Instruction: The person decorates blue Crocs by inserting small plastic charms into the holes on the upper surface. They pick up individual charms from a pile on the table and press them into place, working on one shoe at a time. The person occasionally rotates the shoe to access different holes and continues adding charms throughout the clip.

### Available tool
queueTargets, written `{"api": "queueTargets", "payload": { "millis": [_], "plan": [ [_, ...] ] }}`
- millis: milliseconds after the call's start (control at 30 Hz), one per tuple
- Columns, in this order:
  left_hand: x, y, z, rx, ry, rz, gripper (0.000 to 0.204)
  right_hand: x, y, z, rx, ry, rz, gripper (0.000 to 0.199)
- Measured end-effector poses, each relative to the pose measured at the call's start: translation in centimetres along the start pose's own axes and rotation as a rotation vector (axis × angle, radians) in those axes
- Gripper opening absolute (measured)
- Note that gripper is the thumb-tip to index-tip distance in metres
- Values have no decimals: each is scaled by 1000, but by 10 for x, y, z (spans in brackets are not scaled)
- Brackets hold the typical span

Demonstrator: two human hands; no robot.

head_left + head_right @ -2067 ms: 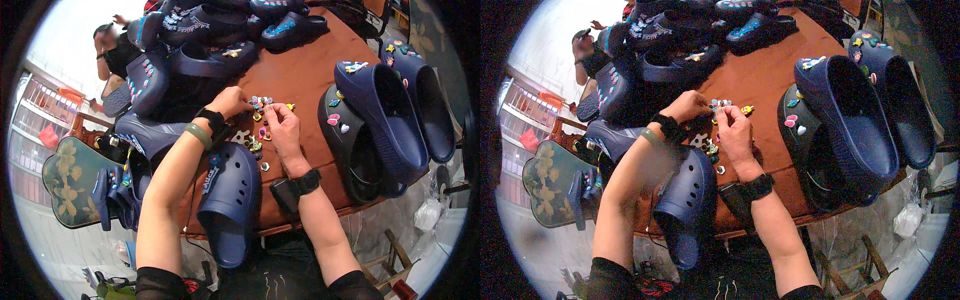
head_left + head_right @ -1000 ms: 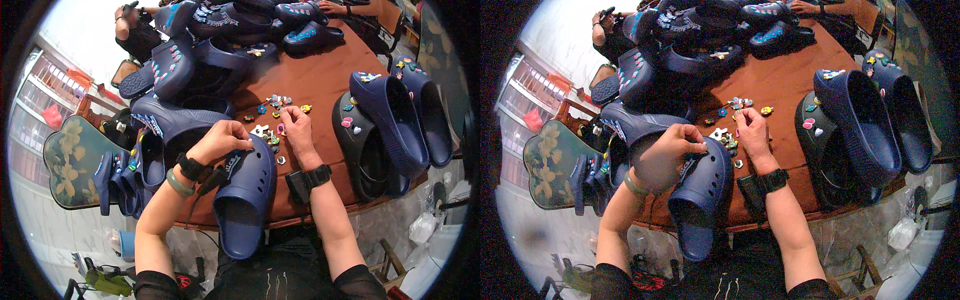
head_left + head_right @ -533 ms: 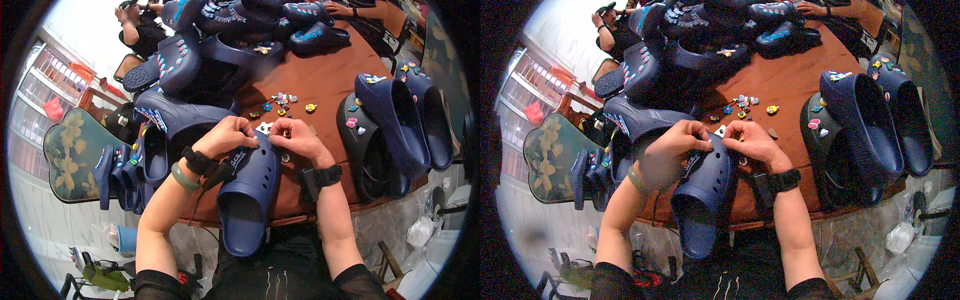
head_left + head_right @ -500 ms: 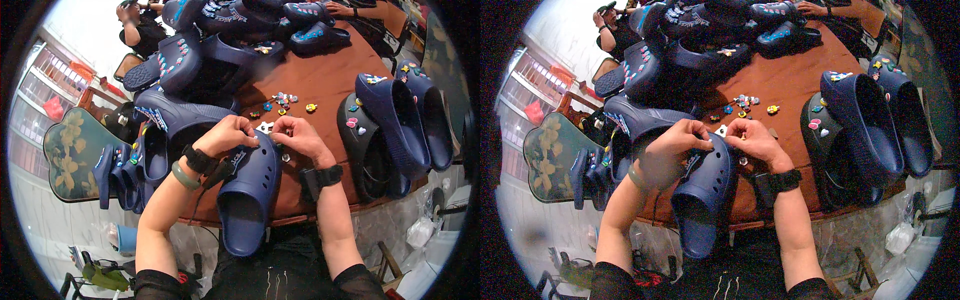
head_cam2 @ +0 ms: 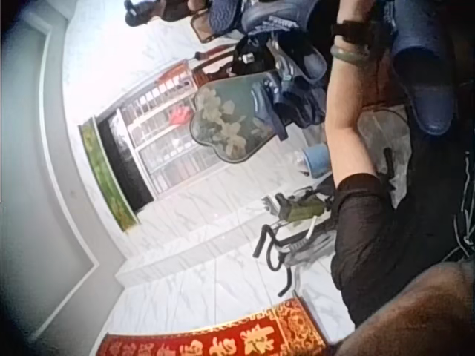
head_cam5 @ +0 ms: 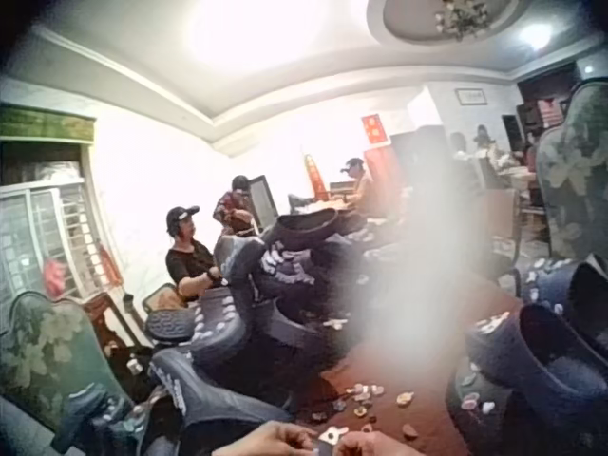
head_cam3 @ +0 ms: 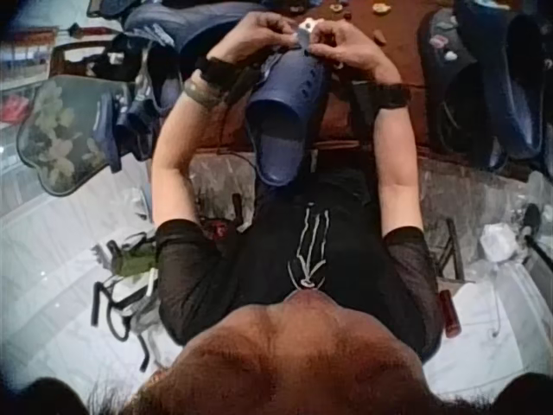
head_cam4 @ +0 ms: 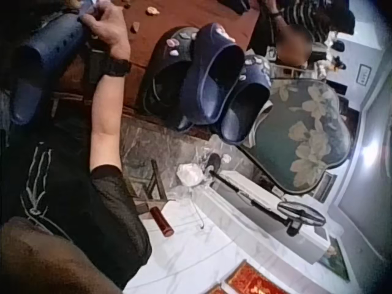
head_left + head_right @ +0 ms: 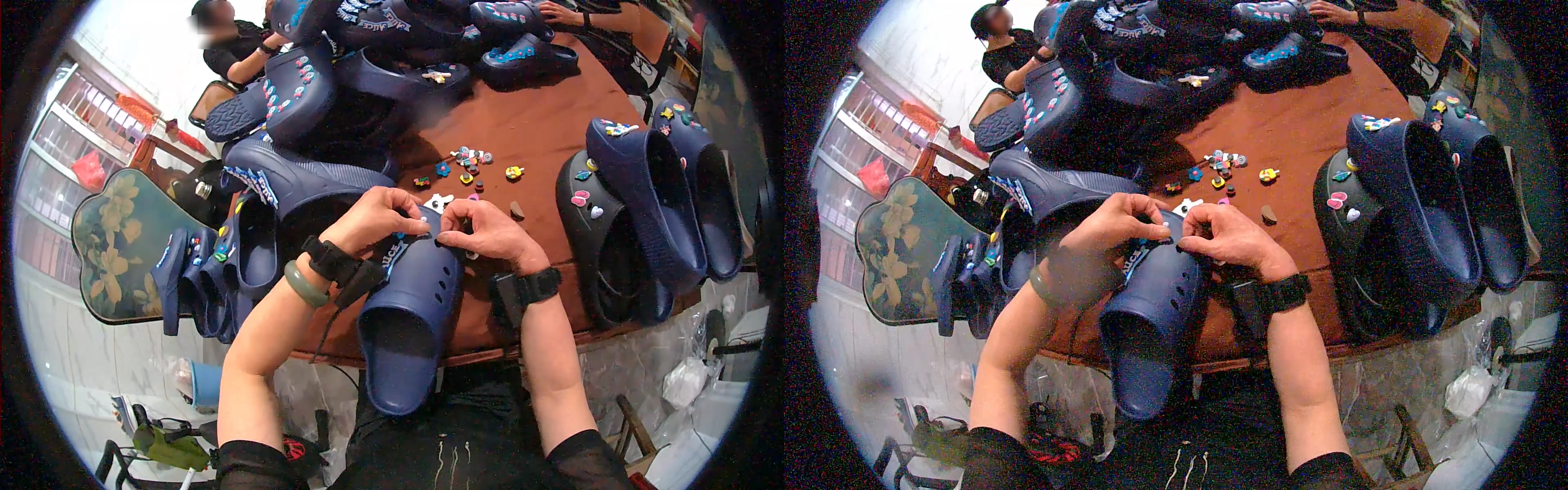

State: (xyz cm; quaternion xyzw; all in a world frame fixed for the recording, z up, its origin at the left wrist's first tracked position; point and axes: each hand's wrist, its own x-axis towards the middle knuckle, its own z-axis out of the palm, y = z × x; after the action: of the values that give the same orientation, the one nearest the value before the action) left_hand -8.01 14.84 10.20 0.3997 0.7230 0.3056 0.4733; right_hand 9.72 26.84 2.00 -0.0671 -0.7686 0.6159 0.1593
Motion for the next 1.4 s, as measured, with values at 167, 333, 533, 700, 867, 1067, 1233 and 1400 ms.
{"api": "queueTargets", "payload": {
  "millis": [167,333,533,700,867,1067,1233,1400],
  "plan": [
    [4,-10,10,-172,14,89,27,0,3,3,51,9,21,18],
    [5,-16,7,-198,20,5,40,0,3,5,36,22,38,18],
    [14,-31,4,-43,-26,123,52,0,1,6,31,13,39,18],
    [10,-42,12,47,-23,155,48,0,2,6,-48,72,22,17],
    [6,-57,25,118,133,212,41,6,9,10,28,355,-28,13],
    [3,-46,15,24,-40,232,37,8,23,-5,241,852,15,16],
    [2,1,-2,283,-99,232,41,10,23,-3,270,844,-12,14],
    [63,22,0,554,-106,498,24,12,17,-1,272,854,-10,14]
  ]
}}
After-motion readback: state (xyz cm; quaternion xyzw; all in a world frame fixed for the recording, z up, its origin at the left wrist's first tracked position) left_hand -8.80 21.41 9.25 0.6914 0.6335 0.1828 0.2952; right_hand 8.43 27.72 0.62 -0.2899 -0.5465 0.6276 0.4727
